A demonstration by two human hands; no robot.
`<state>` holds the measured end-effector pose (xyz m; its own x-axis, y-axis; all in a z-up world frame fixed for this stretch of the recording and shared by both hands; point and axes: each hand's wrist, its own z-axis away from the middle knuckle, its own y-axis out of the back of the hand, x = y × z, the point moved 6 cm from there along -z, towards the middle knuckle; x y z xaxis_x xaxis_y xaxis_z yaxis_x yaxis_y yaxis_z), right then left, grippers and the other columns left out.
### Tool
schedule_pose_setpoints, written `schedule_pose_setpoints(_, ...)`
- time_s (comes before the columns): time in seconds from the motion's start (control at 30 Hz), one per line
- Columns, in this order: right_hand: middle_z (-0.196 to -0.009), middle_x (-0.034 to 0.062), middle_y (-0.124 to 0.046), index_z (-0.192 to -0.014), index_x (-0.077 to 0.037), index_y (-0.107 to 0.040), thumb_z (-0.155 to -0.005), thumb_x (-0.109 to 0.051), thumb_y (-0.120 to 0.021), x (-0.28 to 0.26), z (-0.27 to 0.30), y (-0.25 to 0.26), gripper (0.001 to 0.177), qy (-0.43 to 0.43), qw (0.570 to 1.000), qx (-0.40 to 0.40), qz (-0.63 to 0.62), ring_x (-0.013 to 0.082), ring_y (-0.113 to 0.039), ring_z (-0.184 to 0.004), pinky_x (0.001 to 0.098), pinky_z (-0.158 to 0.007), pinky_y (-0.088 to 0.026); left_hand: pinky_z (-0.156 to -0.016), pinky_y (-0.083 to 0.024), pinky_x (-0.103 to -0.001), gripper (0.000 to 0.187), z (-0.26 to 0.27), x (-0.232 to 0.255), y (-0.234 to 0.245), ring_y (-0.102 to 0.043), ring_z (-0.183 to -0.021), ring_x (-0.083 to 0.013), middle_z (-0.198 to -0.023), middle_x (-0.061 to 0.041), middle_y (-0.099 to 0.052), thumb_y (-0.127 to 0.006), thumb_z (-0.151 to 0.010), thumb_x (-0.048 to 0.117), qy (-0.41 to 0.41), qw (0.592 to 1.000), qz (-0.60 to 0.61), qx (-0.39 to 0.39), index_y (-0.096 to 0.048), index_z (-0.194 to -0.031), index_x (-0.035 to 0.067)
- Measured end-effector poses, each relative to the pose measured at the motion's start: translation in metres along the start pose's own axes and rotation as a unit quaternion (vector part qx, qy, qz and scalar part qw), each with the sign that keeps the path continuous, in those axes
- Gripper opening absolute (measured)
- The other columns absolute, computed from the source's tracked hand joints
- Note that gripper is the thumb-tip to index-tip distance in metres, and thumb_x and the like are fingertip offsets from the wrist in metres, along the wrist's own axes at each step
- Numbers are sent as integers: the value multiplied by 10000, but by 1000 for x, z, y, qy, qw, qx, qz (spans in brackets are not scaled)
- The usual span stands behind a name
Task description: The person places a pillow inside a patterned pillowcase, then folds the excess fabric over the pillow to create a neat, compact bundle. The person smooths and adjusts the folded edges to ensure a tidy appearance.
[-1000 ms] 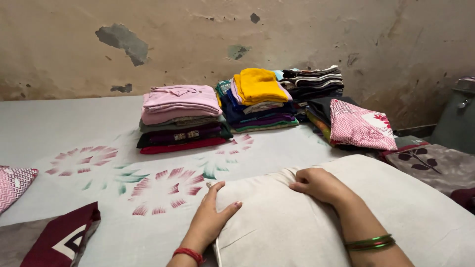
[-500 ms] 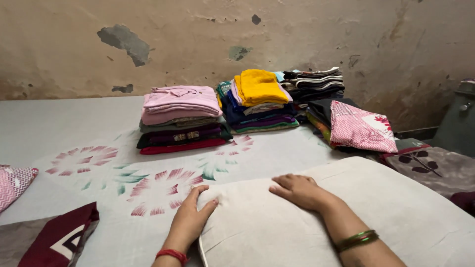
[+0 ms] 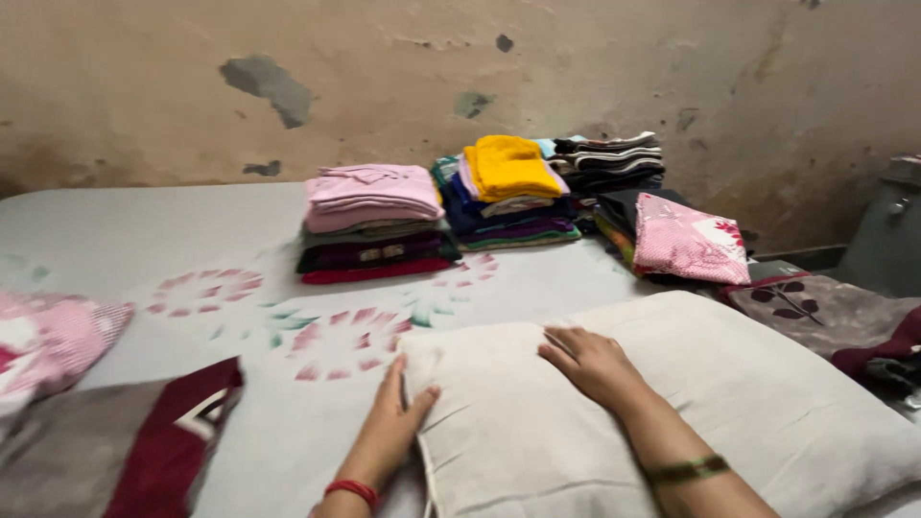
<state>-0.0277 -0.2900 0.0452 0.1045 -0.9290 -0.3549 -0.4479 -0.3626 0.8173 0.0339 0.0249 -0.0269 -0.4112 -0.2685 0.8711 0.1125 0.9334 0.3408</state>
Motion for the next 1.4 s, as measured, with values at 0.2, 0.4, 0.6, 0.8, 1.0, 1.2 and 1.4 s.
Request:
schedule_pose_setpoints(0.2,-1470,82,-546,-1417,-173,-559,-956,-570,-477,-20,53,2,614,2,997,-33,67,262,-471,-1382,464,-1129,-345,-1086,-460,-366,787,84,37,19,-567,-1332,-266,-1484,-143,-486,-720,-871,334,29,999,25,-34,-359,-1536,118)
schedule_pose_setpoints(0.4,-1612,133,-358,-1528,-160,-429,-936,-617,-482,-117,111,-12,750,86,980,-59,168,310,-276,-1466,511,-1157,-207,-982,-553,-347,527,159,67,46,-682,-1194,-232,-1347,-92,-635,-714,-871,215,11,999,36,6,-560,-1354,72)
schedule_pose_setpoints(0.6,-1578,207,-340,-1449,-75,-471,-976,-476,-472,-222,175,-48,621,193,962,-85,175,367,-236,-1507,553,-1176,-136,-987,-494,-381,437,214,99,71,-640,-1142,-295,-1259,-106,-661,-730,-870,261,-61,986,-154,3,-634,-1254,76)
schedule_pose_setpoints(0.8,-1502,143,-474,-1378,-91,-541,-990,-500,-483,-244,191,-57,567,183,971,-88,123,331,-330,-1476,511,-1199,-182,-1056,-409,-421,460,236,105,96,-569,-1239,-289,-1276,-89,-652,-738,-840,317,-88,960,-266,-13,-634,-1224,87)
schedule_pose_setpoints(1.0,-1508,142,-469,-1458,-160,-534,-951,-535,-547,-285,201,-75,630,180,975,-127,12,348,-396,-1407,486,-1146,-272,-1112,-368,-418,533,245,89,157,-529,-1304,-253,-1321,-56,-629,-723,-849,362,-11,947,-319,20,-630,-1320,132)
schedule_pose_setpoints(1.2,-1538,124,-450,-1490,-205,-493,-941,-539,-561,-319,180,-97,646,186,970,-159,-6,333,-402,-1417,444,-1163,-292,-1132,-357,-421,507,255,65,231,-510,-1325,-266,-1339,-68,-614,-727,-849,359,31,920,-383,81,-620,-1275,105)
schedule_pose_setpoints(1.4,-1558,131,-405,-1529,-167,-368,-961,-518,-565,-344,148,-130,696,188,971,-150,-7,334,-376,-1444,450,-1167,-285,-1109,-399,-427,545,258,30,308,-508,-1320,-328,-1363,-135,-590,-762,-823,302,41,904,-385,184,-594,-1291,78)
